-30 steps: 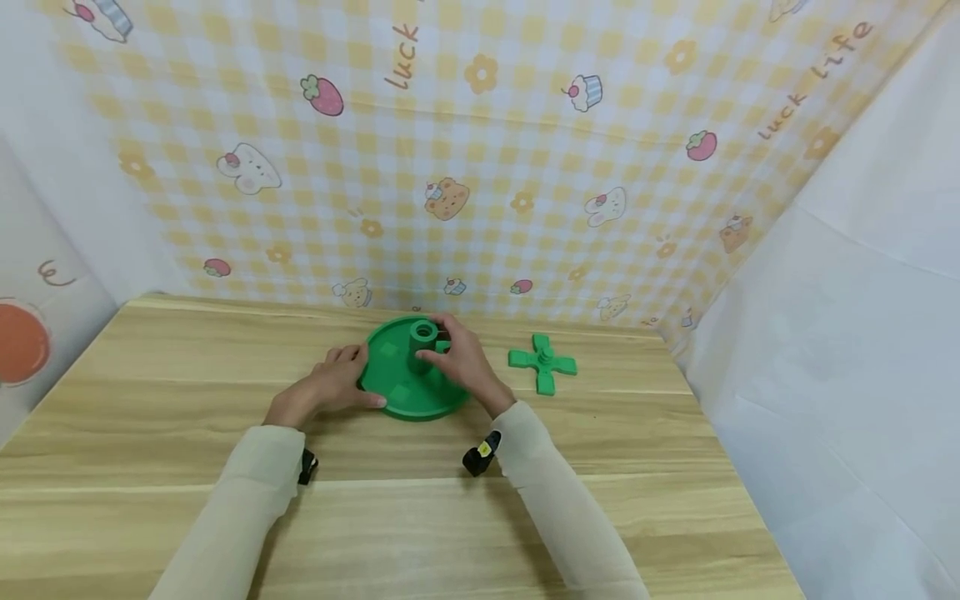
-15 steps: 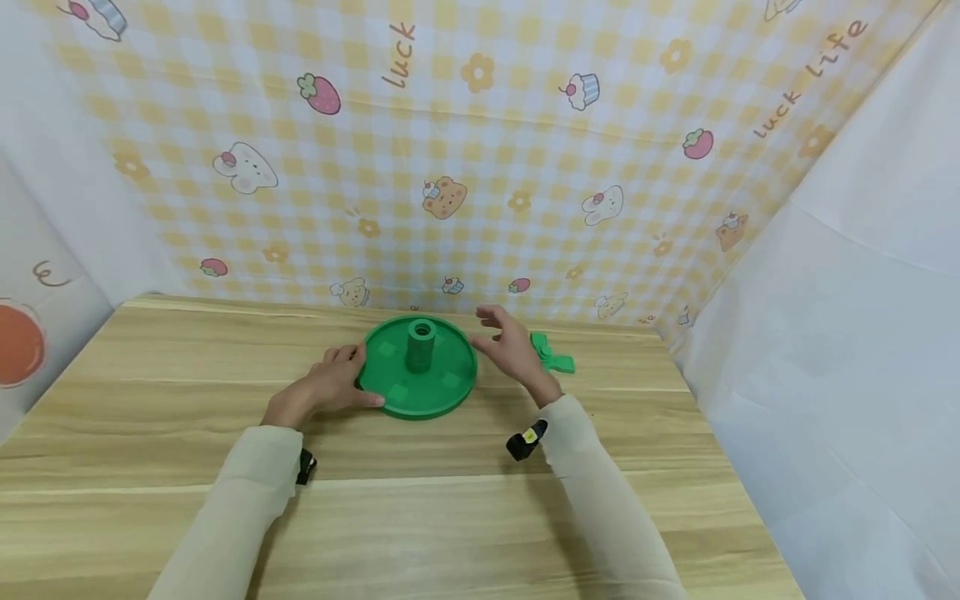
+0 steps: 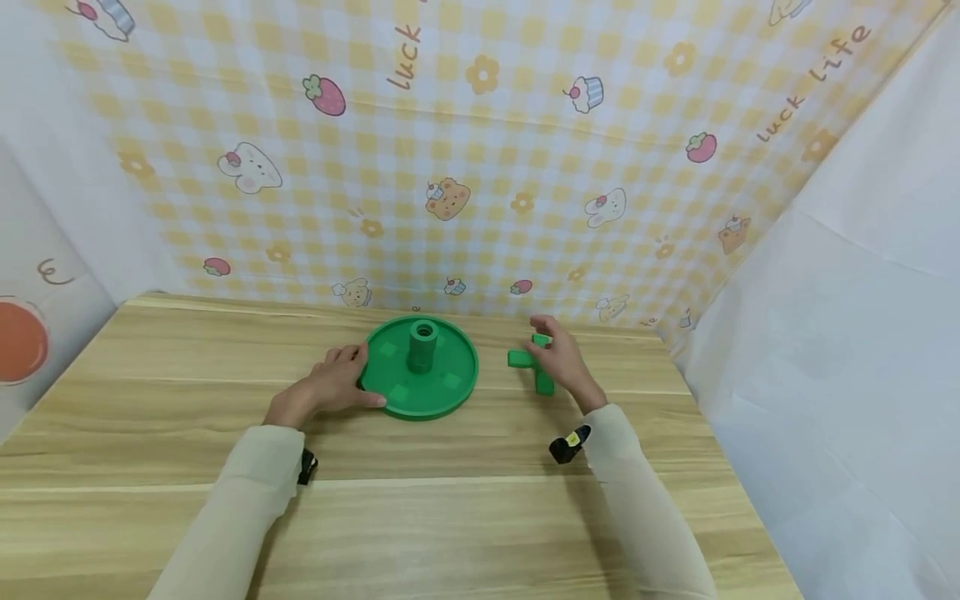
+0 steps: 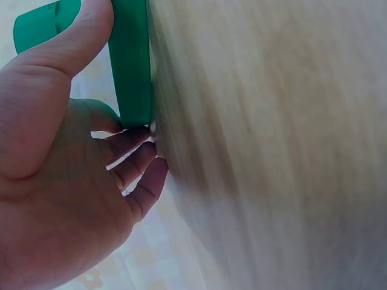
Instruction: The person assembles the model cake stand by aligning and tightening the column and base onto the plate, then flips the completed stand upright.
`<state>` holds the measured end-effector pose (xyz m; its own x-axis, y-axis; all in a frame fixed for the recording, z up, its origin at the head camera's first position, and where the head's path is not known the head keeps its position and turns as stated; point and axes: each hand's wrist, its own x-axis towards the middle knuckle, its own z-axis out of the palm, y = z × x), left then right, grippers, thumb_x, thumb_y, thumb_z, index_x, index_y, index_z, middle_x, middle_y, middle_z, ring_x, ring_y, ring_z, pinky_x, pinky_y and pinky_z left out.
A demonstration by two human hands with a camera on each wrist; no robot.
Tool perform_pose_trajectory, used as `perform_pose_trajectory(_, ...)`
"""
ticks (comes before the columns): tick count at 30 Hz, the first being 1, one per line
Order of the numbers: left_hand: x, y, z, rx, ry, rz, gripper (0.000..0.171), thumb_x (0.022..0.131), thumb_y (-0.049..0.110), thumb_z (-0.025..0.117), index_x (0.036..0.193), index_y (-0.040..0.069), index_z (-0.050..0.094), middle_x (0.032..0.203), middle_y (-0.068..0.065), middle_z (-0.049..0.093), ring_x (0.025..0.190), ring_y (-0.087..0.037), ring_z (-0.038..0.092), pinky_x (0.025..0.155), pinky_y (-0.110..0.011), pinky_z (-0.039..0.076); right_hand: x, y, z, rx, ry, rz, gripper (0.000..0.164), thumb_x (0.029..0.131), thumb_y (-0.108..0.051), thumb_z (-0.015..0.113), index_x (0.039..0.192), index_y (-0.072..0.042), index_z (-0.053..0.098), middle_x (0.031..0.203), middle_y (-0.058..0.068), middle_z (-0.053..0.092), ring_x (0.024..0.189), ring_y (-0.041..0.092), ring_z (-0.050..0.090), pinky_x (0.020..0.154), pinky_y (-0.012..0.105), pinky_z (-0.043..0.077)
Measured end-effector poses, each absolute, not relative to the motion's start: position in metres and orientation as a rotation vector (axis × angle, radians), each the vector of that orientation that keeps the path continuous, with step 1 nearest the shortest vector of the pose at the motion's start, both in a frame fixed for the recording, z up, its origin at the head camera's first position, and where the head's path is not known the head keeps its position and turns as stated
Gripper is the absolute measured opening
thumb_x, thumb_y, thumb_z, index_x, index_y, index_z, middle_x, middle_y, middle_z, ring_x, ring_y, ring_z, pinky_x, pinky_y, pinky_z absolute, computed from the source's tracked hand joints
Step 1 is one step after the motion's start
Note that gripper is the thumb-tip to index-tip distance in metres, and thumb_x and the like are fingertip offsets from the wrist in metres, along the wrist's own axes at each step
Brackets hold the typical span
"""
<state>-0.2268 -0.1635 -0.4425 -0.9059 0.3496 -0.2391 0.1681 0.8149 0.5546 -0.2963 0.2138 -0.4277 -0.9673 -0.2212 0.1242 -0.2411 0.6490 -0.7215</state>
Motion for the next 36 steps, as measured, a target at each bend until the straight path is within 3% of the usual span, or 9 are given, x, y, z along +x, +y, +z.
perform_pose_trajectory(5, -0.227, -0.163, -0.442, 0.391, 2.669, 0.762, 0.108, 0.089, 0.048, 0.071, 0.153, -0.013, 0.008, 0.157, -0.035, 0.013, 0.142, -0.054, 0.01, 0.112, -0.07, 0.015, -0.297, 0.236, -0.43, 0.39, -2.877, 1.188, 0.051, 0.091, 0.01, 0.049, 0.141, 0.005, 0.046, 0.145, 0.024, 0.049, 0.135, 0.04, 0.044, 0.105, 0.055, 0.042)
perform_pose_trajectory(18, -0.226, -0.161, -0.442, 0.39, 2.668, 0.746, 0.108, 0.09, 0.048, 0.07, 0.153, -0.014, 0.008, 0.157, -0.035, 0.013, 0.142, -0.055, 0.011, 0.113, -0.069, 0.016, -0.297, 0.272, -0.451, 0.308, -3.084, 1.078, 0.065, 0.081, 0.018, 0.049, 0.144, 0.007, 0.042, 0.147, 0.028, 0.043, 0.137, 0.045, 0.039, 0.11, 0.056, 0.037)
perform_pose_trajectory(26, -0.227, -0.161, -0.443, 0.391, 2.668, 0.749, 0.108, 0.09, 0.047, 0.071, 0.153, -0.014, 0.008, 0.157, -0.036, 0.013, 0.142, -0.055, 0.01, 0.112, -0.069, 0.016, -0.295, 0.275, -0.455, 0.302, -3.146, 0.838, 0.056, 0.079, 0.014, 0.055, 0.135, 0.011, 0.052, 0.138, 0.03, 0.052, 0.129, 0.044, 0.049, 0.107, 0.054, 0.041)
perform_pose_trajectory(36, -0.227, -0.161, -0.443, 0.384, 2.671, 0.748, 0.108, 0.09, 0.048, 0.07, 0.153, -0.013, 0.008, 0.158, -0.035, 0.013, 0.142, -0.054, 0.011, 0.113, -0.069, 0.015, -0.292, 0.279, -0.451, 0.33, -3.149, 0.957, 0.036, 0.09, 0.007, 0.058, 0.126, 0.008, 0.06, 0.126, 0.025, 0.061, 0.113, 0.035, 0.059, 0.095, 0.047, 0.05)
